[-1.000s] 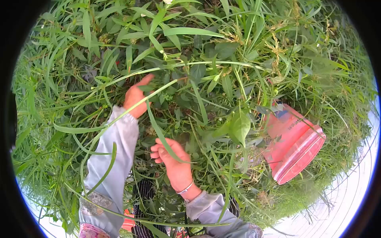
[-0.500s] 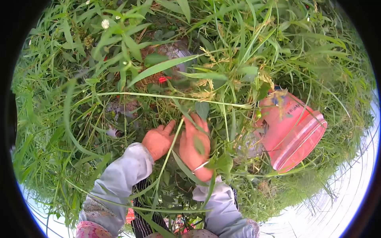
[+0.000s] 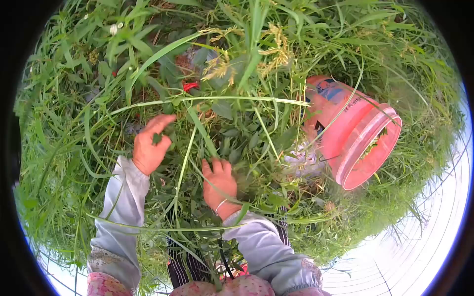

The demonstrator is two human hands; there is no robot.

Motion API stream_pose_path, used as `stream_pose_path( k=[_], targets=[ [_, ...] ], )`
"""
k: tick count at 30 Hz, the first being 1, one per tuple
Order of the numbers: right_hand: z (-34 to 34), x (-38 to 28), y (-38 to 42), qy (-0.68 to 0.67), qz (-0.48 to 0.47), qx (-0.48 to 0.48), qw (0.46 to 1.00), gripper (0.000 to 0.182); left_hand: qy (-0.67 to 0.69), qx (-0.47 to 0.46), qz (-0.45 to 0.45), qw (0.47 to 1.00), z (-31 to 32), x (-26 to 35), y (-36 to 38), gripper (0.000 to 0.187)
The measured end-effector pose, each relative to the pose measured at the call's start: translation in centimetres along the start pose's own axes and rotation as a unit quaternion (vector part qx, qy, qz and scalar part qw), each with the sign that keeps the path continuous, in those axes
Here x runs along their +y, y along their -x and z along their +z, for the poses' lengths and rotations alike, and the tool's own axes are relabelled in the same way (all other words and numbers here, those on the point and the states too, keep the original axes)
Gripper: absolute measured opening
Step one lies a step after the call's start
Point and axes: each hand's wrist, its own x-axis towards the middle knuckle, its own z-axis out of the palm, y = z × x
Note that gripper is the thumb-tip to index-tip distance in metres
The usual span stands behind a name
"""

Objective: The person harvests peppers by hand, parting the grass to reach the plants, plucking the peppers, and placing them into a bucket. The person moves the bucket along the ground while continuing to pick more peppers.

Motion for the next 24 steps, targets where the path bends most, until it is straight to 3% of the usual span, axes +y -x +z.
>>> stream_pose_path(
  k=[4,9,12,15,16,19,21,22,23,24],
  targets=[
    [1.1,-0.4,0.7,0.016,0.0,-0.007,1.0,0.048,-0.002,0.004,-0.027,1.0,1.8,1.2,-6.8,0.03],
    [2.6,-0.1,1.0,0.021,-0.019,-0.044,0.999,0.048,-0.083,-0.092,-0.063,0.99,8.6,1.8,-12.9,0.033],
    [2.5,0.1,1.6,-0.025,-0.015,-0.056,0.998,0.044,-0.14,-0.141,-0.081,0.977,11.9,0.9,-11.7,0.034],
    [2.9,0.2,2.0,-0.046,-0.028,0.058,0.997,0.034,-0.156,-0.169,-0.08,0.97,13.7,0.8,-8.5,0.036],
    [3.2,1.1,1.7,0.042,-0.109,0.014,0.993,0.036,-0.159,-0.179,-0.078,0.968,14.2,0.9,-7.3,0.037],
    [8.2,3.3,3.5,-0.295,0.019,-0.046,0.954,0.036,-0.149,-0.196,-0.081,0.966,15.7,1.5,-3.9,0.038],
    [3.5,2.3,5.6,-0.441,0.08,-0.049,0.893,0.032,-0.142,-0.204,-0.084,0.965,16.7,2.1,-2.2,0.04],
    [-1.5,1.8,5.7,-0.241,-0.064,-0.097,0.964,0.029,-0.137,-0.207,-0.088,0.965,17.3,2.2,-1.6,0.04],
    [-6.2,1.3,5.6,-0.026,-0.206,-0.142,0.968,0.026,-0.135,-0.208,-0.093,0.964,17.7,2.3,-1.1,0.041],
    [-10.5,0.7,5.8,-0.073,-0.227,-0.186,0.953,0.02,-0.136,-0.208,-0.099,0.963,17.9,2.6,-0.7,0.042]
  ],
)
